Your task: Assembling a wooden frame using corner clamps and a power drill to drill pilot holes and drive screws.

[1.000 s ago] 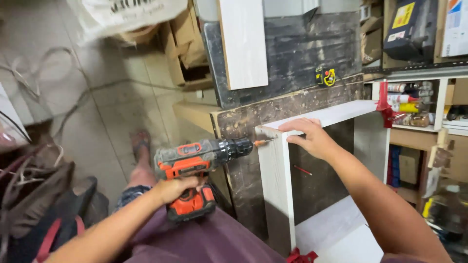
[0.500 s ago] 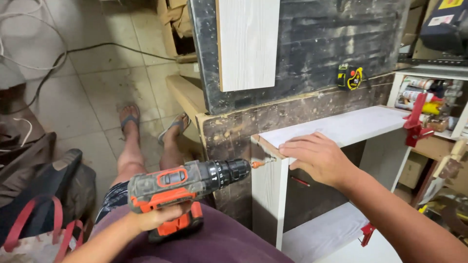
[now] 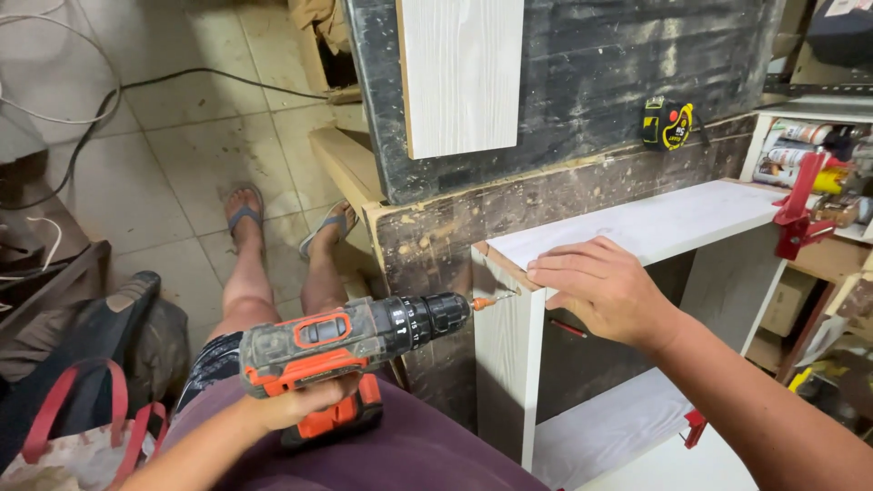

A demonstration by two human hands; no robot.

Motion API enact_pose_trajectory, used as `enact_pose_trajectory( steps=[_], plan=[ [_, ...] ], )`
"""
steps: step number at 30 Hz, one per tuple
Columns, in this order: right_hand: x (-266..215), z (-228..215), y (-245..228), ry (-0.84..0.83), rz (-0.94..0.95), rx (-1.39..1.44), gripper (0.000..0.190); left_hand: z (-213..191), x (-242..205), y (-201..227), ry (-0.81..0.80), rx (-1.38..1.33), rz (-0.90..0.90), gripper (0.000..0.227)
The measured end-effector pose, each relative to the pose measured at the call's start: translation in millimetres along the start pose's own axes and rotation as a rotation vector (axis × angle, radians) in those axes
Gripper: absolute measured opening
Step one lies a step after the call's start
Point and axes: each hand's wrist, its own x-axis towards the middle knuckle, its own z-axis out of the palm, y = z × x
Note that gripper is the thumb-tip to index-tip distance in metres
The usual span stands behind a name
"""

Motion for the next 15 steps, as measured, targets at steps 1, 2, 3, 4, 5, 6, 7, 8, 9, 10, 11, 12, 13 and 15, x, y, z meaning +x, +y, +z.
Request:
enact_pose_trajectory(
  steps=[1, 2, 3, 4, 5, 6, 7, 8, 9, 10, 11, 12, 13, 15],
  plan=[
    [0.7, -0.6, -0.6, -0.001, -0.001, -0.003, 0.028, 1.8, 1.7, -0.6, 0.001, -0.001, 0.003, 0.023],
    [1.6, -1.4, -0.7, -0.013, 0.000, -0.004, 0.028, 4.2, 3.3, -1.2, 0.002, -0.032, 0.017, 0.026],
    [2.6, -2.0, -0.8, -0.025, 0.002, -0.006, 0.029, 6.4, 4.9, -2.1, 0.003, -0.064, 0.031, 0.030],
    [3.1, -2.6, -0.4, -0.029, -0.001, -0.007, 0.029, 10.4, 5.0, -5.1, 0.006, -0.066, 0.032, 0.030],
    [3.7, -3.1, 0.2, -0.064, 0.026, 0.021, 0.029, 14.3, 5.2, -8.2, 0.033, -0.088, 0.050, 0.031],
    [5.0, -3.8, 1.7, -0.097, 0.050, 0.047, 0.030, 17.4, 6.5, -11.4, 0.060, -0.107, 0.071, 0.033],
    [8.3, -4.5, 1.0, -0.099, 0.046, 0.044, 0.030, 18.8, 6.6, -14.9, 0.064, -0.107, 0.074, 0.033],
    [10.8, -4.5, -0.8, -0.096, 0.065, 0.075, 0.024, 20.1, 5.6, -17.8, 0.040, -0.140, 0.069, 0.032],
    [13.3, -4.6, -2.4, -0.093, 0.083, 0.106, 0.017, 21.6, 4.8, -20.8, 0.016, -0.174, 0.063, 0.032],
    [13.7, -3.8, -1.9, -0.094, 0.080, 0.104, 0.017, 19.8, 8.5, -15.5, 0.019, -0.174, 0.065, 0.032],
    [14.0, -3.1, -1.2, -0.076, 0.095, 0.150, 0.018, 18.0, 12.4, -10.2, 0.018, -0.163, 0.119, 0.030],
    [13.3, -2.2, -1.5, -0.057, 0.113, 0.197, 0.023, 16.1, 15.7, -4.4, 0.014, -0.153, 0.171, 0.028],
    [14.1, -2.2, -2.3, -0.058, 0.114, 0.197, 0.023, 14.2, 19.2, 1.4, 0.014, -0.155, 0.171, 0.028],
    [15.9, -3.5, -2.5, -0.068, 0.112, 0.227, 0.020, 10.4, 28.2, 12.5, 0.003, -0.121, 0.333, 0.022]
  ],
)
